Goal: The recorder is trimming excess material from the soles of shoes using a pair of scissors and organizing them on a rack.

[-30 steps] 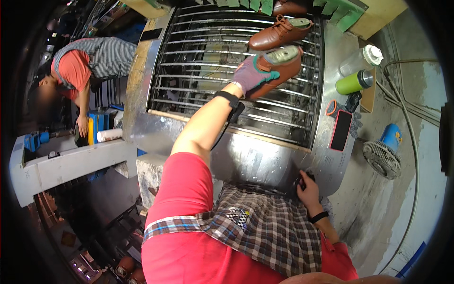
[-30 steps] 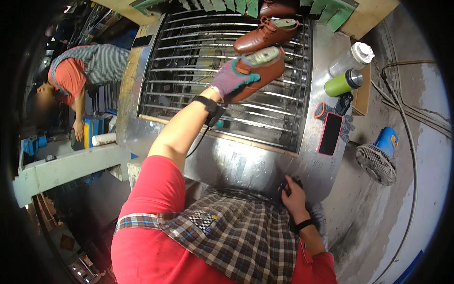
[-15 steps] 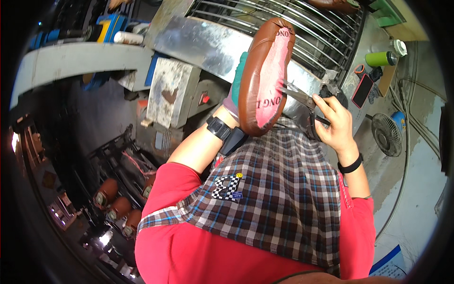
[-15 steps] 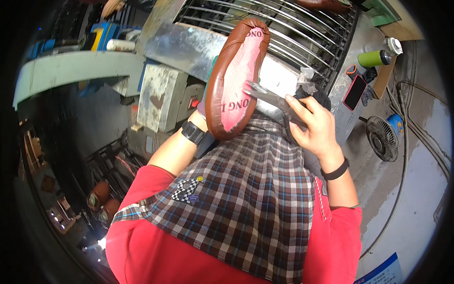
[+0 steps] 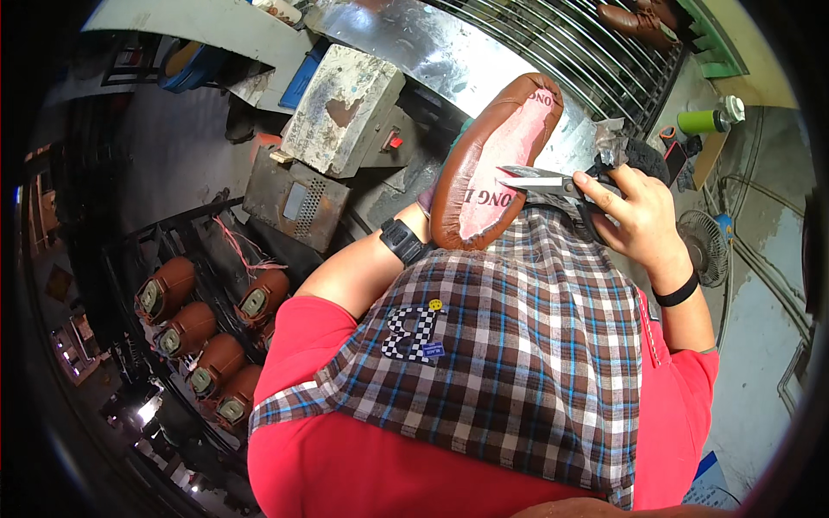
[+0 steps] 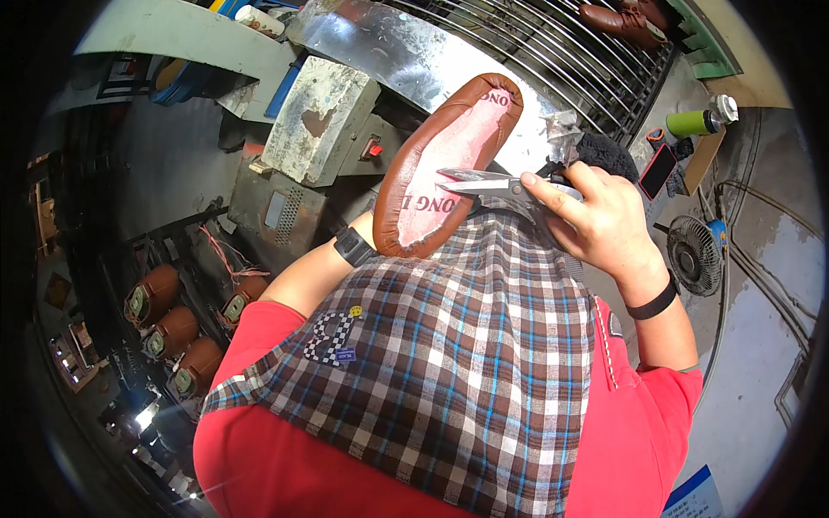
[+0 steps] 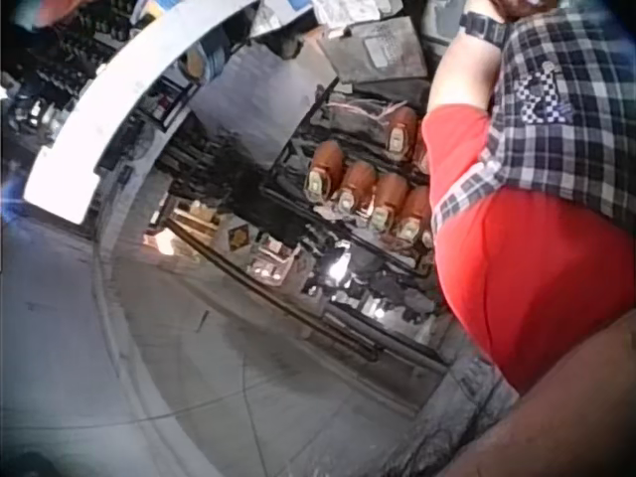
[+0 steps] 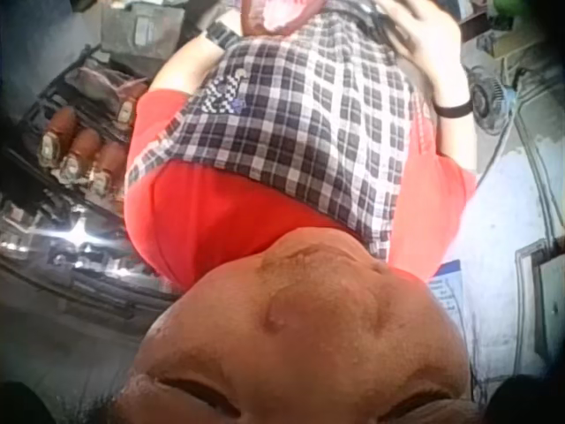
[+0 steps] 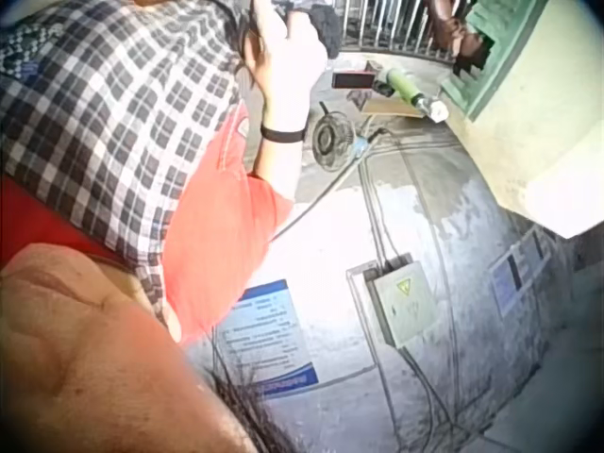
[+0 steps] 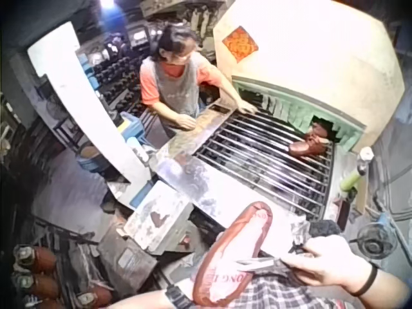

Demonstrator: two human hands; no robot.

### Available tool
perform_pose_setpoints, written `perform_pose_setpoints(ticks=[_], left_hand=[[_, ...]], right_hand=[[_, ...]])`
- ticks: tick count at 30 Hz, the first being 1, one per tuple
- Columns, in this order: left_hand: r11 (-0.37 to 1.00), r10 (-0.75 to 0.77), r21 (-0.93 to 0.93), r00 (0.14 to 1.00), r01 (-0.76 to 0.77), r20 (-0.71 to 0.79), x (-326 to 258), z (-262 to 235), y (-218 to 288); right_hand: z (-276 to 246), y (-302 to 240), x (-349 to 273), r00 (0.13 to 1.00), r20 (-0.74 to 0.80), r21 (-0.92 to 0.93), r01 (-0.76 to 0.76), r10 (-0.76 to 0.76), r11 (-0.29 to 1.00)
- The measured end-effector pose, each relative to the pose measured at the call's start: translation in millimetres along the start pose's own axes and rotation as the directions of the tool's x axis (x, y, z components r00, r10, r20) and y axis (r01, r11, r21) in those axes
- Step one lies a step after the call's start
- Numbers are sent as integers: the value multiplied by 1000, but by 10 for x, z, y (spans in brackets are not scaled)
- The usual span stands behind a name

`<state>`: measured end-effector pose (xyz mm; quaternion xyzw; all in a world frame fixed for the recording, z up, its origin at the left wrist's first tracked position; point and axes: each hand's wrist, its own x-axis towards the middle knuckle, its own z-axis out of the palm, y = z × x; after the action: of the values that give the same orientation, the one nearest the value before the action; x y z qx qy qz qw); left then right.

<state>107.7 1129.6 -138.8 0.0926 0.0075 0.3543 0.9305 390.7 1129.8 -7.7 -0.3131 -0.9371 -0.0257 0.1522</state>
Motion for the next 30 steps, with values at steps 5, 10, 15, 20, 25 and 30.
perform_pose_setpoints(ticks=[5, 10, 15, 20, 25, 30], left_hand=[[310, 261, 937, 962, -160, 78, 31, 335, -96], [967, 60, 256, 974, -1, -220, -133, 72, -76], [889, 220, 440, 962, -128, -164, -172, 71, -83], [666, 433, 665, 901, -337, 23, -78, 173, -95], [410, 563, 774, 802, -482, 201, -58, 197, -89], [750, 447, 517, 892, -413, 64, -207, -349, -244]], right_hand=[[463, -73, 52, 999, 25, 549, -40, 32, 835], [697, -293, 64, 981, -77, 720, -69, 179, 690], [261, -362, 91, 998, -22, 128, 67, -65, 990], [64, -488, 262, 988, 17, -43, 153, -153, 987], [-140, -614, 428, 973, 130, -175, 209, -188, 962], [423, -465, 304, 985, 59, 183, 147, -161, 972]])
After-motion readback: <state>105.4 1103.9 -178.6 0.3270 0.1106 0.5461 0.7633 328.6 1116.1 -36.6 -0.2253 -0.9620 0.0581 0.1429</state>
